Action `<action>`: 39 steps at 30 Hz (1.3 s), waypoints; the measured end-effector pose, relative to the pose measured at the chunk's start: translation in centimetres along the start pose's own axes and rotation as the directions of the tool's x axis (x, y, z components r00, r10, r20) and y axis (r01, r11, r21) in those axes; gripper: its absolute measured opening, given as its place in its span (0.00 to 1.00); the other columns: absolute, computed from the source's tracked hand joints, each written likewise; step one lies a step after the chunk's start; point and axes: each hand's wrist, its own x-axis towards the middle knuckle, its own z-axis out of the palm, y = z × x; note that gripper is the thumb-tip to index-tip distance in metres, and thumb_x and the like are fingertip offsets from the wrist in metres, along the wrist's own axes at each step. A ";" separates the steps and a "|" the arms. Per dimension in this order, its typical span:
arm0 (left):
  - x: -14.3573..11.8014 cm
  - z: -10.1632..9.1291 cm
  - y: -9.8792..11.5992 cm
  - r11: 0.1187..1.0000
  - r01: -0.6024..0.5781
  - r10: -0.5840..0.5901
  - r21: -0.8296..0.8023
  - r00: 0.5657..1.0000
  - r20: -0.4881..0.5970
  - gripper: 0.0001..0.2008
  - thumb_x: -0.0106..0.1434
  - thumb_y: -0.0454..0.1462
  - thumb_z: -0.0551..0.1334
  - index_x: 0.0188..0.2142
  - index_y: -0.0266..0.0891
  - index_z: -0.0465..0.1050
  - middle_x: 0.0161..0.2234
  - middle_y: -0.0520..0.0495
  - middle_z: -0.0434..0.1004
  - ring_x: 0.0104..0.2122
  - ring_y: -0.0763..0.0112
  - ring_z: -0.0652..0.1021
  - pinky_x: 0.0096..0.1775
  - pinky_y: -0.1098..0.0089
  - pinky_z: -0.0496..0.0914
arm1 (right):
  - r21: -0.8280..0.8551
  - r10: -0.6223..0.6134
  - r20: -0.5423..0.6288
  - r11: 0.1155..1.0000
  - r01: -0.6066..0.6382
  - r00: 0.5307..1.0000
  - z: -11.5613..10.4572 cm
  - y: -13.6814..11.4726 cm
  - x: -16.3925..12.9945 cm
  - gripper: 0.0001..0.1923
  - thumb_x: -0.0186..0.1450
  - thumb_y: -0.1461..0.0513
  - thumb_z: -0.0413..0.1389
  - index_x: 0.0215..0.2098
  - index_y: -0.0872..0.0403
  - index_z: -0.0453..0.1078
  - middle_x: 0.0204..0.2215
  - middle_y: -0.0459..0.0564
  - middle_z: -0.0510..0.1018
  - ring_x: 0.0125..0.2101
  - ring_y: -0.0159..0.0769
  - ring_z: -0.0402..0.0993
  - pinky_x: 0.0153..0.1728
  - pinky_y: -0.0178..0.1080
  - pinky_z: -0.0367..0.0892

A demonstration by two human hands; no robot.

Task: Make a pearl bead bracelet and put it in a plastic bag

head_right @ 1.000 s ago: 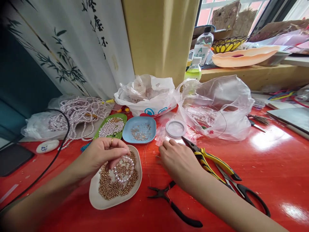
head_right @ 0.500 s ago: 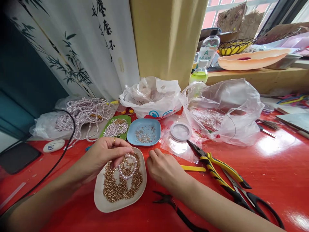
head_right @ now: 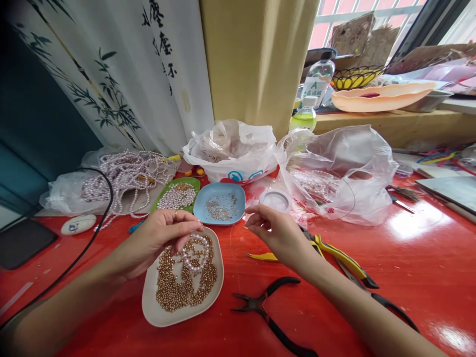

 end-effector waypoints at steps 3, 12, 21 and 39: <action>0.0 0.1 -0.1 1.000 0.001 -0.001 -0.006 1.000 0.010 0.08 0.53 0.39 0.62 0.25 0.35 0.71 0.12 0.56 0.64 0.16 0.80 0.62 0.21 0.77 0.56 | 0.053 0.051 0.024 0.997 -0.053 0.998 -0.5 -0.5 0.0 0.12 0.59 0.60 0.51 0.38 0.58 0.66 0.30 0.51 0.76 0.32 0.35 0.73 0.36 0.40 0.67; 0.1 0.2 -0.5 0.999 0.021 -0.022 0.026 0.999 0.038 0.09 0.54 0.40 0.61 0.25 0.35 0.70 0.11 0.57 0.62 0.14 0.82 0.60 0.20 0.77 0.55 | -0.754 -0.110 -0.102 0.657 -0.005 0.989 -2.9 -1.8 -1.1 0.09 0.60 0.67 0.44 0.34 0.55 0.64 0.23 0.51 0.74 0.22 0.39 0.69 0.19 0.36 0.53; 0.2 0.4 -0.9 0.995 0.055 -0.058 0.079 0.998 0.040 0.09 0.53 0.40 0.61 0.24 0.35 0.71 0.10 0.59 0.60 0.12 0.83 0.57 0.17 0.78 0.52 | -0.471 -0.015 -0.080 0.882 -0.025 0.997 -3.4 -1.9 -0.9 0.14 0.62 0.65 0.42 0.44 0.53 0.62 0.21 0.45 0.69 0.13 0.28 0.60 0.15 0.32 0.53; -0.2 1.2 -1.5 0.995 0.031 -0.036 0.092 0.998 0.047 0.09 0.53 0.40 0.61 0.24 0.35 0.70 0.10 0.58 0.61 0.13 0.82 0.59 0.18 0.78 0.55 | -0.674 -0.349 0.591 0.280 0.683 0.727 -0.6 -0.2 0.5 0.07 0.61 0.68 0.50 0.27 0.57 0.68 0.26 0.49 0.72 0.27 0.36 0.66 0.24 0.37 0.60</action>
